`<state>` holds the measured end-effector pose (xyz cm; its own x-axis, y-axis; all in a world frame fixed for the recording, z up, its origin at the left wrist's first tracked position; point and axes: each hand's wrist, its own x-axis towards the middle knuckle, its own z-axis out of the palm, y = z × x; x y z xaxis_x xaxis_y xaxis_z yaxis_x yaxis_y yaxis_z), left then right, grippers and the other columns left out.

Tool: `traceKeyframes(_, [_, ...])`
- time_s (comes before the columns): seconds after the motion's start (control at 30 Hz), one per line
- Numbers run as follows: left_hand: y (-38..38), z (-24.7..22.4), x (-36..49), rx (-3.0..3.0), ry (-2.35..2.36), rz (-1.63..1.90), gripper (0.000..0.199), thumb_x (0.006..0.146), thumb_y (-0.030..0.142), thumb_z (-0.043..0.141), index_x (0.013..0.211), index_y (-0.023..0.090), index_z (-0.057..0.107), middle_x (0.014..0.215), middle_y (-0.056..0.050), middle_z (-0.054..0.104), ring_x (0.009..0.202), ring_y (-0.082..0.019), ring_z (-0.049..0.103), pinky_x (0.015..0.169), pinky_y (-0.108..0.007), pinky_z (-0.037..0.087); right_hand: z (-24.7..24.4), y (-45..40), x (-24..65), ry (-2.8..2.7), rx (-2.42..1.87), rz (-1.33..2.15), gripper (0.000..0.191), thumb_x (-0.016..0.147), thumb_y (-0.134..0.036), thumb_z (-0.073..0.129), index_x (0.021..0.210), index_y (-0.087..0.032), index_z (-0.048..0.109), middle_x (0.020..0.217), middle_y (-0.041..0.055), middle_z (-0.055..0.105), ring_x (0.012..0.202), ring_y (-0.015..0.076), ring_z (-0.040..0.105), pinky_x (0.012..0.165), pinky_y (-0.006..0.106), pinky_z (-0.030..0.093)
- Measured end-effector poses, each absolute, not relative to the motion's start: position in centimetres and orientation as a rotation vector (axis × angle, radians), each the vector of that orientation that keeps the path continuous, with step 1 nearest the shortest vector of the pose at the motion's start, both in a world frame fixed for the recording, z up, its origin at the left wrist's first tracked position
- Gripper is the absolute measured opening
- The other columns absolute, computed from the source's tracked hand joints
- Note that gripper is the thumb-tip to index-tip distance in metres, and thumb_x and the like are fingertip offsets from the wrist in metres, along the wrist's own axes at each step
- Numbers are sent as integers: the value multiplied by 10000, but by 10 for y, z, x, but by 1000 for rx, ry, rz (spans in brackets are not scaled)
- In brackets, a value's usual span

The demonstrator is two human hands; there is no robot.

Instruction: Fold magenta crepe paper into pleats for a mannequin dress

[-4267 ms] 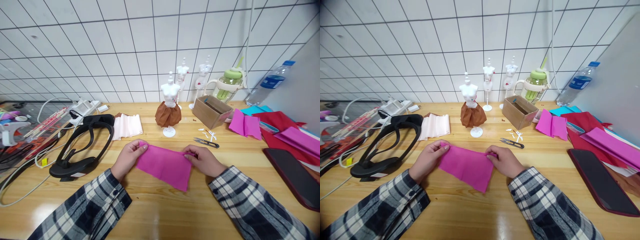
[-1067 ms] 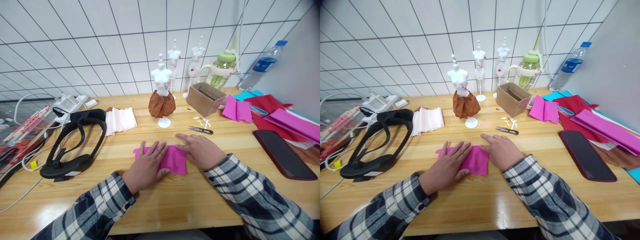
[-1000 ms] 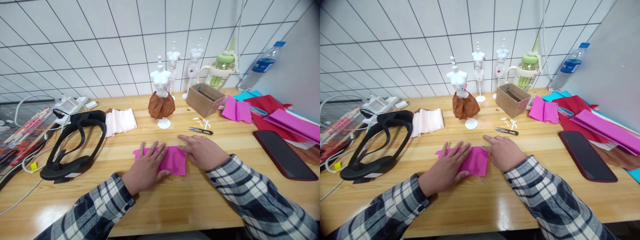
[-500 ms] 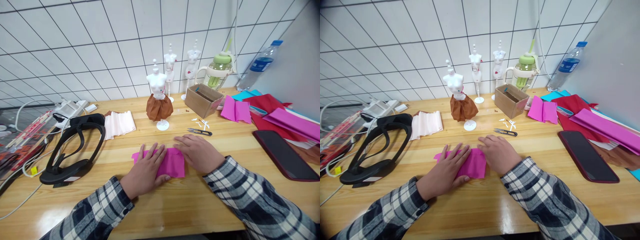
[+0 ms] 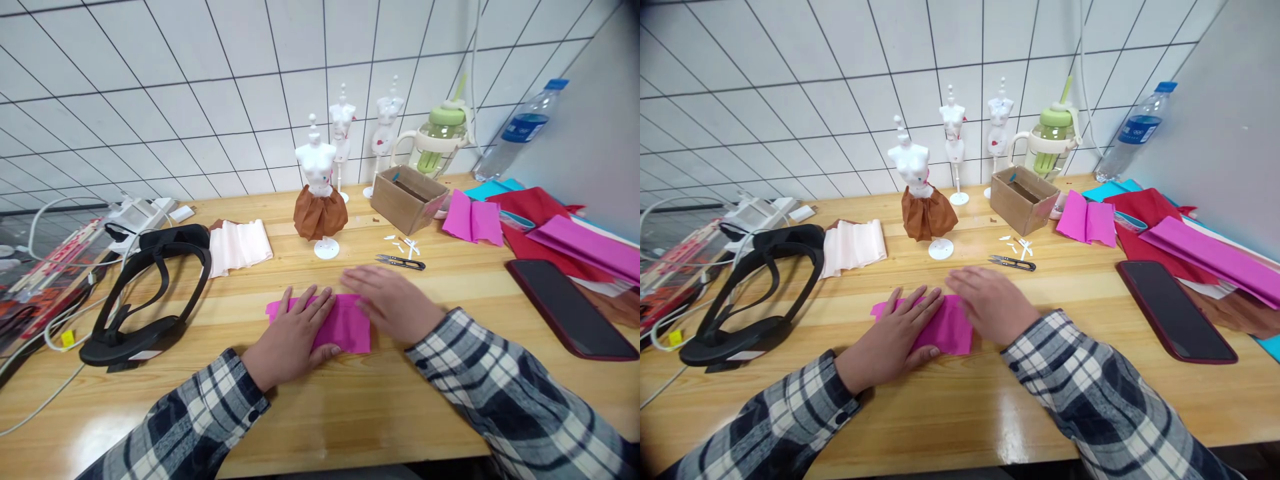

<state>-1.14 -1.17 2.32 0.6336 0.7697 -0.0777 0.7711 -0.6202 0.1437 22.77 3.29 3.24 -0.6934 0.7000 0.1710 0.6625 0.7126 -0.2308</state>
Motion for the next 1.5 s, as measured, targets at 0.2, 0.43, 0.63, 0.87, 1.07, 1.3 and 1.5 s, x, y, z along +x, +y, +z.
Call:
traceKeyframes(0.2, [-12,21,-12,2730,1274,-5,793,918,649,314,1530,163,182,1561,-133,300,1450,-376,186,1135,-644,42,8,12,205,-2793,-1063,306,681,965,-523,373,1507,-125,266,1541,117,321,1423,258,303,1175,544,195])
traceKeyframes(0.43, [-15,19,-14,2780,1356,19,738,947,600,300,1518,138,228,1551,-141,314,1450,-353,203,1137,-651,-29,4,17,217,-2792,-1189,246,625,969,-511,372,1486,-162,330,1540,89,330,1428,251,295,1176,537,187])
traceKeyframes(0.63, [-12,16,-22,2807,1442,14,700,952,601,281,1511,180,259,1553,-99,322,1453,-319,219,1152,-638,5,5,30,233,-2815,-1262,251,631,944,-555,404,1494,-262,310,1550,57,325,1436,281,266,1155,608,137])
traceKeyframes(0.87, [-16,15,-24,2849,1564,-16,707,953,588,285,1480,118,331,1539,-160,332,1438,-326,268,1149,-637,130,8,39,246,-2796,-1466,262,645,913,-609,425,1489,-347,303,1582,33,244,1456,326,188,1120,666,99])
traceKeyframes(1.07, [-20,15,-28,2823,1658,-42,710,961,569,276,1463,74,357,1535,-192,316,1431,-347,279,1130,-656,163,10,43,252,-2807,-1503,328,660,902,-635,415,1493,-376,274,1592,30,212,1463,336,152,1108,688,71])
traceKeyframes(1.3, [-13,12,-47,2801,1797,-24,685,955,551,325,1434,69,410,1548,-203,282,1432,-387,255,1108,-662,178,15,40,253,-2780,-1510,264,664,887,-594,490,1480,-336,340,1607,65,167,1453,345,178,1101,565,257])
traceKeyframes(1.5, [2,28,-48,2747,2001,304,500,940,382,450,1349,99,510,1547,-193,305,1429,-398,226,1111,-655,119,41,32,239,-2762,-1436,385,435,943,-480,444,1194,-187,645,1164,135,640,955,239,631,819,356,469])
